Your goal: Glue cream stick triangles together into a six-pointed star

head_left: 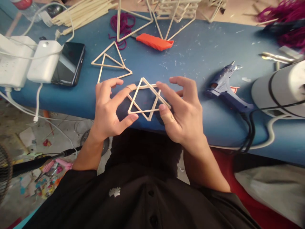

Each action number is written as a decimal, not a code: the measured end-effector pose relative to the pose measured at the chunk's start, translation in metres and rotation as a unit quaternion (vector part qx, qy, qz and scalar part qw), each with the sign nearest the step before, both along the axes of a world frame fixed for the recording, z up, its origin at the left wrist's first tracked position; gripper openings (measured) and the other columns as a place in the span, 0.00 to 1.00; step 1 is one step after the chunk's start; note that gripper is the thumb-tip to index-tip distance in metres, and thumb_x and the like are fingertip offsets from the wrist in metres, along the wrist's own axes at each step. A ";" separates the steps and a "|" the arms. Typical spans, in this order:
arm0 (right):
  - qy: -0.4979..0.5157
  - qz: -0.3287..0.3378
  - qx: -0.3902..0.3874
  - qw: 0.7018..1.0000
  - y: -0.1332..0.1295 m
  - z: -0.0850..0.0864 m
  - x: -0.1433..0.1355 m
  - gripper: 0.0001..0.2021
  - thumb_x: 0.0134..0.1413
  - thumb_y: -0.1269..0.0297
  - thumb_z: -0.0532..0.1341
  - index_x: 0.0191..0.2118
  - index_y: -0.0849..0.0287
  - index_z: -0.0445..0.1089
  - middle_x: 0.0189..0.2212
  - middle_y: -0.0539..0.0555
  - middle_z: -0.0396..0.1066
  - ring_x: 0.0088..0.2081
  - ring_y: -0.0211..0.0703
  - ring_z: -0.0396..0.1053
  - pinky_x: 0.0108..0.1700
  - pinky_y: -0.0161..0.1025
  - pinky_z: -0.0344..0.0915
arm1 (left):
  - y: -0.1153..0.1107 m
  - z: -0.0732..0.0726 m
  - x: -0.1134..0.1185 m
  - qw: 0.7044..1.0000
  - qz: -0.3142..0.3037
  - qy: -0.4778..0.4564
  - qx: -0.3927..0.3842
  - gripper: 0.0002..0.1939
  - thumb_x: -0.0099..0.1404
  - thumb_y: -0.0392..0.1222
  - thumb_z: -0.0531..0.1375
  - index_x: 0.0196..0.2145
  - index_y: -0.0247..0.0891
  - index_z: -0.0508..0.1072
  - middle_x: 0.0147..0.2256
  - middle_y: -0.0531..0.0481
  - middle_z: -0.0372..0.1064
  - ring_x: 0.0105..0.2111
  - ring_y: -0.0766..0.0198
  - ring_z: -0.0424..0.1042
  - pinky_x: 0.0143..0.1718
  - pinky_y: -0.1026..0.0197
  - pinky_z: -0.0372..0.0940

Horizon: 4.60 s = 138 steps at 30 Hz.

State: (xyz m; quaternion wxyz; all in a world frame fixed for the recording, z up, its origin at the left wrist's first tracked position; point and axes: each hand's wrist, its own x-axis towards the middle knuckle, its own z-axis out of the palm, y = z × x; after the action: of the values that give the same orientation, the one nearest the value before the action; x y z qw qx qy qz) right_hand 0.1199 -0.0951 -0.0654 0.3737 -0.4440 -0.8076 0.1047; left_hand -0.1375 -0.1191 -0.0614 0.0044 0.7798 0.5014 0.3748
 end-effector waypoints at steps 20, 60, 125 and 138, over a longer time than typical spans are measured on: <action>0.056 -0.039 0.016 0.998 -0.013 0.001 0.014 0.09 0.64 0.69 0.68 0.45 0.50 0.84 0.40 0.51 0.85 0.40 0.46 0.82 0.44 0.45 0.78 | -0.024 -0.018 0.019 0.988 0.067 -0.108 0.086 0.07 0.63 0.34 0.76 0.37 0.44 0.85 0.34 0.54 0.85 0.35 0.58 0.82 0.38 0.54 0.75; 0.038 0.028 0.061 0.997 -0.033 0.006 0.001 0.04 0.63 0.69 0.69 0.41 0.53 0.77 0.37 0.50 0.84 0.36 0.43 0.78 0.40 0.42 0.73 | -0.048 -0.022 0.024 0.990 0.088 -0.110 -0.008 0.44 0.59 0.54 0.79 0.67 0.43 0.70 0.61 0.38 0.76 0.46 0.53 0.80 0.43 0.55 0.78; 0.052 -0.014 0.069 0.996 -0.014 -0.006 -0.002 0.09 0.58 0.72 0.68 0.42 0.54 0.83 0.36 0.52 0.83 0.35 0.44 0.81 0.39 0.41 0.78 | -0.032 -0.013 0.006 0.988 0.083 -0.106 0.076 0.07 0.66 0.31 0.72 0.37 0.42 0.85 0.39 0.53 0.87 0.38 0.59 0.87 0.44 0.59 0.81; 0.044 -0.026 0.042 0.998 -0.020 0.000 -0.003 0.07 0.57 0.72 0.67 0.40 0.56 0.79 0.32 0.51 0.80 0.32 0.42 0.78 0.38 0.39 0.75 | -0.031 -0.013 0.003 0.987 0.086 -0.123 0.057 0.10 0.65 0.30 0.73 0.42 0.41 0.85 0.40 0.51 0.86 0.37 0.62 0.86 0.41 0.62 0.80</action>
State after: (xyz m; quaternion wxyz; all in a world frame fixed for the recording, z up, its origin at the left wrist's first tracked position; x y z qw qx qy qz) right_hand 0.1165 -0.1150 -0.0658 0.4298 -0.4440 -0.7821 0.0802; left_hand -0.1342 -0.1501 -0.0739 -0.0105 0.6807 0.5399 0.4951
